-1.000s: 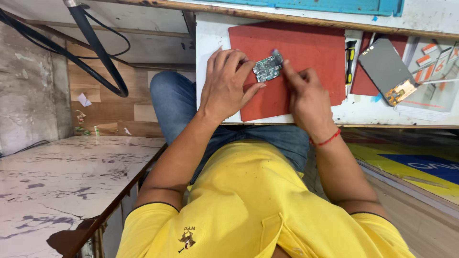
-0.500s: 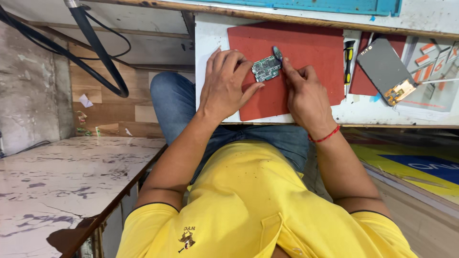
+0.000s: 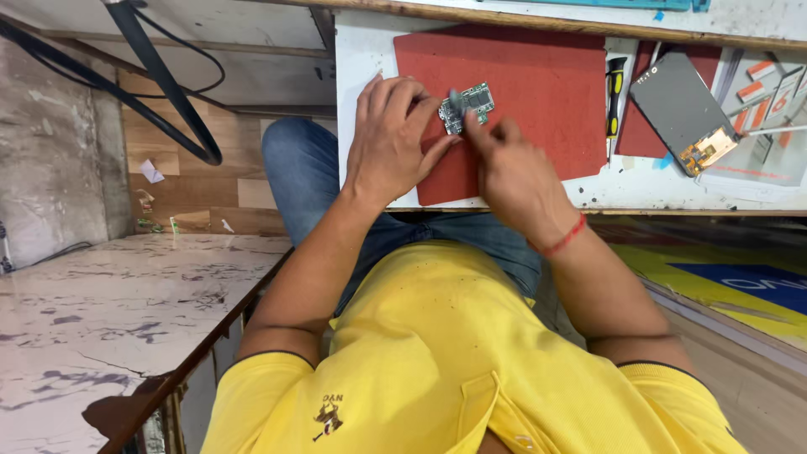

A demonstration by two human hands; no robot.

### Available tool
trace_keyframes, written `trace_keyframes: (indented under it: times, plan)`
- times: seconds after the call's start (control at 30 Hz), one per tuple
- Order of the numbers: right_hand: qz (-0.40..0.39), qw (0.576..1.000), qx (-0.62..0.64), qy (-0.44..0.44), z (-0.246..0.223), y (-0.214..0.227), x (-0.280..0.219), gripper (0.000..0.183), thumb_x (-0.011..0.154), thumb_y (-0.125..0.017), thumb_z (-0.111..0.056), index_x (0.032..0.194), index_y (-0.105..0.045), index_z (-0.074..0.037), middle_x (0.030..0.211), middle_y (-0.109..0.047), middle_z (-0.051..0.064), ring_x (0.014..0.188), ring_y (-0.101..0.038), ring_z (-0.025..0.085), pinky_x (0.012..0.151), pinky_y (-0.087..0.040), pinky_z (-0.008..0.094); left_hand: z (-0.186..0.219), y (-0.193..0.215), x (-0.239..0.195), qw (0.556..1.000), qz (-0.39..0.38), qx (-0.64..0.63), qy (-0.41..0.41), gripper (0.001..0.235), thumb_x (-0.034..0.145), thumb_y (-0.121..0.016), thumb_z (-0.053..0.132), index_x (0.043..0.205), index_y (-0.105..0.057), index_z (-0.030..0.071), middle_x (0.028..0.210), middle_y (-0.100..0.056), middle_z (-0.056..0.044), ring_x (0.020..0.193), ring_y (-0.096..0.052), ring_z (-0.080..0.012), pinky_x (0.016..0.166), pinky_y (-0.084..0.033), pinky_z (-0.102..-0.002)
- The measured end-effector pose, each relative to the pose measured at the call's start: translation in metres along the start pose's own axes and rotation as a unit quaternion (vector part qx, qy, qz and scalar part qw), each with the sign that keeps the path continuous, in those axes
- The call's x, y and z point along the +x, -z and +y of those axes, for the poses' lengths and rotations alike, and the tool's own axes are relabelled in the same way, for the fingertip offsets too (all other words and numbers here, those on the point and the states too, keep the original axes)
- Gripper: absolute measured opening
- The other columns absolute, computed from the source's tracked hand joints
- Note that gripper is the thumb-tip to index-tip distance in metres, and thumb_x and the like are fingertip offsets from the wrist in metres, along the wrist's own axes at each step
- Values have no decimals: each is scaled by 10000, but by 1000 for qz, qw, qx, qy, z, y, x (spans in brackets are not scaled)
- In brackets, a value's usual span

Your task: The person uses a small tool to scrape or clean a circuit board placed on a red mat. They then use a hot air gun to apply heat to the same circuit board. The person handles the circuit board and tools throughout the clip.

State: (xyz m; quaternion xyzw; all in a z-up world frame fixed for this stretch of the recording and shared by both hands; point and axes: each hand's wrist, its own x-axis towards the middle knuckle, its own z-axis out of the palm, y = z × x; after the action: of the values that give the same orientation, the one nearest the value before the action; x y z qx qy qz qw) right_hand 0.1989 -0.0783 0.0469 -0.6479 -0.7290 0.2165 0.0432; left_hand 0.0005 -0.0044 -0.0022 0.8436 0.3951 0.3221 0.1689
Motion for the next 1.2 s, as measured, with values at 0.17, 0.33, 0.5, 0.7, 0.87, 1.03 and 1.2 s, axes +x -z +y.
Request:
trace_keyframes:
  times: [0.17,0.33,0.5,0.7,0.87,1.03,1.2]
  plan:
    - [30,999,16,31,-6,-2,8,575,923,-543,-13,1494,-512,-69,1114,-616,292,861,-646,507,725,-538,568,-5,3,1,1000,0,-3,-6,508,831,-888,355,1172,-695,31,1178,-577,-116,1193,-524,-328,1148,-351,-562]
    - [69,996,39,49,-2,-4,11,556,913,-555,-17,1468,-539,-34,1110,-615,307,824,-640,502,699,-534,560,-3,6,8,1000,12,3,-12,493,822,-885,339,1161,-685,43,1166,-568,-90,1187,-532,-314,1159,-351,-559]
    - [81,993,47,65,1,-16,1,497,985,-560,-35,1481,-555,-64,1077,-615,253,853,-649,476,726,-540,542,-3,4,-4,1000,3,-10,-6,496,827,-892,324,1175,-687,37,1146,-547,-105,1157,-528,-326,1139,-358,-559]
    - [54,997,0,46,2,-15,2,603,882,-550,3,1481,-551,-67,1087,-617,250,785,-652,467,670,-545,541,-6,5,2,1000,18,-10,-14,525,817,-900,338,1173,-666,32,1155,-546,-105,1164,-533,-320,1157,-356,-561]
    - [68,996,8,54,12,-18,-3,581,921,-556,-5,1493,-552,-102,1138,-617,237,790,-652,463,671,-541,542,-1,2,3,1000,9,12,-9,517,806,-908,328,1174,-675,50,1151,-554,-97,1148,-535,-326,1151,-358,-560]
    - [102,994,-14,34,24,-10,10,585,932,-560,1,1476,-604,-210,1140,-634,183,800,-679,404,665,-558,511,-1,7,1,1000,3,-5,7,605,790,-907,422,1193,-667,41,1155,-552,-118,1133,-526,-341,1122,-370,-552]
    - [88,991,-23,101,32,1,10,658,828,-581,-10,1455,-617,-207,1097,-635,171,770,-684,384,623,-561,487,5,4,15,998,-8,66,-2,517,822,-862,412,1188,-689,92,1141,-573,-90,1153,-527,-324,1084,-369,-548]
